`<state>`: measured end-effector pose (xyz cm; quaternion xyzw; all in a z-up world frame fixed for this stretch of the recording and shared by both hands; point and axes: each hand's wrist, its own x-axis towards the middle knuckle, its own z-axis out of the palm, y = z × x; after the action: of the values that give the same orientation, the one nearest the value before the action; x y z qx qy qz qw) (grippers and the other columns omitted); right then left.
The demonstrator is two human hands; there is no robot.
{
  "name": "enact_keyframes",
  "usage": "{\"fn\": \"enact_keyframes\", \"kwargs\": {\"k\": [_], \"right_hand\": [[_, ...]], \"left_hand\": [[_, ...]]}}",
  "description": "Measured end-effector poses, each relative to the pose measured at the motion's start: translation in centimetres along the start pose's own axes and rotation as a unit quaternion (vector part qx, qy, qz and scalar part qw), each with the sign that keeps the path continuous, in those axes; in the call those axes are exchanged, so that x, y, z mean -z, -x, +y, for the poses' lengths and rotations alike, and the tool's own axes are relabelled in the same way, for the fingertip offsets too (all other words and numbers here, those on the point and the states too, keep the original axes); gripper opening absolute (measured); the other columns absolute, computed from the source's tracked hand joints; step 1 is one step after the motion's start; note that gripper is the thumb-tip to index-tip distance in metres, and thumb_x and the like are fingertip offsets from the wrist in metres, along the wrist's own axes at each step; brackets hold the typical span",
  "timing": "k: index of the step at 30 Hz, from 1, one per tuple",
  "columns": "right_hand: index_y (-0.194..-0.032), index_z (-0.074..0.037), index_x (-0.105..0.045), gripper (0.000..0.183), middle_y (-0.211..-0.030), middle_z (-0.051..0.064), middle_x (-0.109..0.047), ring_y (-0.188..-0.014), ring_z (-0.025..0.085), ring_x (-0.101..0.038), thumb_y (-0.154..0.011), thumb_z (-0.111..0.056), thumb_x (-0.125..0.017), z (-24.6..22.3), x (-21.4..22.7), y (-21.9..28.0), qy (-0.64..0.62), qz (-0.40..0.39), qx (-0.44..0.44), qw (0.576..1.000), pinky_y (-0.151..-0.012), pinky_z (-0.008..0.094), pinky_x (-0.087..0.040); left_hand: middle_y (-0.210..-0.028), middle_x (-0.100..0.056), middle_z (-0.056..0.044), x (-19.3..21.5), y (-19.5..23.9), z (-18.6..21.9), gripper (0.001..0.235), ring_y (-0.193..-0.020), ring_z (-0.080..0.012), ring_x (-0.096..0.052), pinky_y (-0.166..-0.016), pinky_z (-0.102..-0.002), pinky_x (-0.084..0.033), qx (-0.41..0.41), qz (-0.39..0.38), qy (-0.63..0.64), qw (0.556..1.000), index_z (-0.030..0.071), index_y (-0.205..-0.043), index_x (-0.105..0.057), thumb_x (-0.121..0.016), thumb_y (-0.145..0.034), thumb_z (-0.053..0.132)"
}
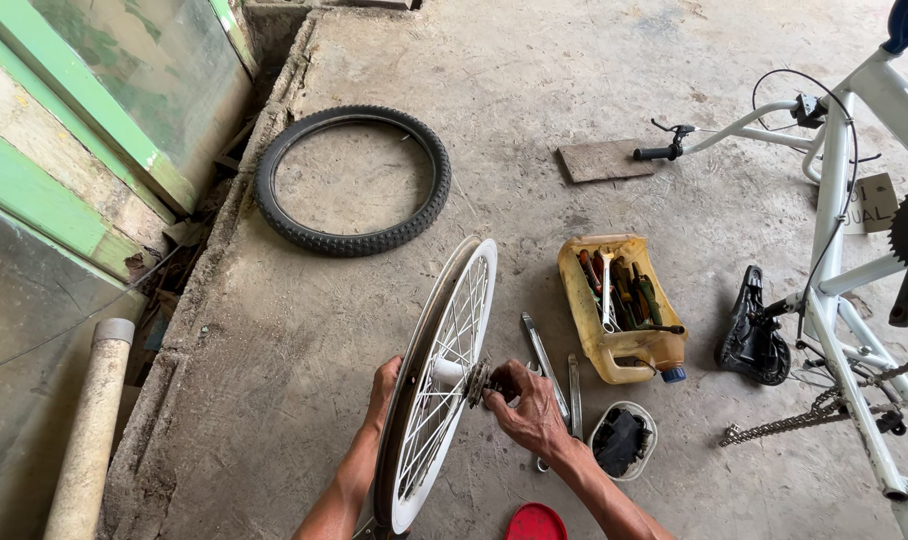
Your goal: The person works on a bicycle wheel hub, using a wrench and pliers to loosen and tighten components. They rotate the wheel to check alignment and continue adjusting the hub mechanism.
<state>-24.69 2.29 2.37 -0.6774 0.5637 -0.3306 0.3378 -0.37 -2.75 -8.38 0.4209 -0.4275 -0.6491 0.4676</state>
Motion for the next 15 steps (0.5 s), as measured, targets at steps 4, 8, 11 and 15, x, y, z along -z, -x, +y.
{"fn": "enact_keyframes", "kwargs": {"k": [4, 8, 11, 15], "right_hand": [[-0.085, -0.002, -0.07, 0.044, -0.064, 0.008, -0.068, -0.058, 0.022, -0.068, -0.096, -0.038, -0.046, 0.7, -0.7, -0.1, -0.102, -0.075, -0.189, 0.974, -0.057, 0.041, -0.058], [-0.089, -0.001, -0.068, 0.044, -0.065, 0.009, -0.069, -0.058, 0.02, -0.069, -0.096, -0.04, -0.049, 1.2, -0.8, 0.1, -0.091, -0.065, -0.202, 0.973, -0.054, 0.041, -0.056], [-0.097, -0.001, -0.064, 0.031, -0.072, 0.01, -0.072, -0.062, 0.019, -0.07, -0.089, -0.031, -0.06, 1.6, -0.6, 0.2, -0.062, -0.016, -0.078, 0.995, -0.06, 0.038, -0.06], [-0.096, 0.0, -0.067, 0.032, -0.073, 0.009, -0.075, -0.064, 0.015, -0.074, -0.09, -0.031, -0.061, 2.0, -0.8, 0.0, -0.042, -0.013, -0.018, 0.999, -0.062, 0.035, -0.062]], "left_hand": [[-0.066, -0.061, -0.007, 0.3, -0.1, -0.2, 0.064, -0.044, -0.0121, -0.058, -0.04, -0.027, -0.057, 0.037, 0.024, -0.033, 0.999, -0.003, -0.099, -0.065, -0.076, -0.083, 0.058], [-0.07, -0.073, -0.009, -0.7, 0.7, 2.5, 0.068, -0.05, -0.0167, -0.073, -0.046, -0.031, -0.067, 0.034, 0.001, -0.024, 0.999, 0.001, -0.102, -0.064, -0.069, -0.075, 0.064], [-0.073, -0.074, -0.011, -1.8, 1.5, 4.7, 0.073, -0.053, -0.0183, -0.074, -0.048, -0.033, -0.067, 0.039, -0.006, -0.005, 0.999, 0.0, -0.105, -0.064, -0.067, -0.075, 0.067], [-0.073, -0.074, -0.012, -2.4, 2.2, 5.8, 0.08, -0.052, -0.0168, -0.074, -0.047, -0.031, -0.067, 0.013, -0.029, -0.017, 0.999, -0.002, -0.104, -0.065, -0.063, -0.076, 0.074]]}}
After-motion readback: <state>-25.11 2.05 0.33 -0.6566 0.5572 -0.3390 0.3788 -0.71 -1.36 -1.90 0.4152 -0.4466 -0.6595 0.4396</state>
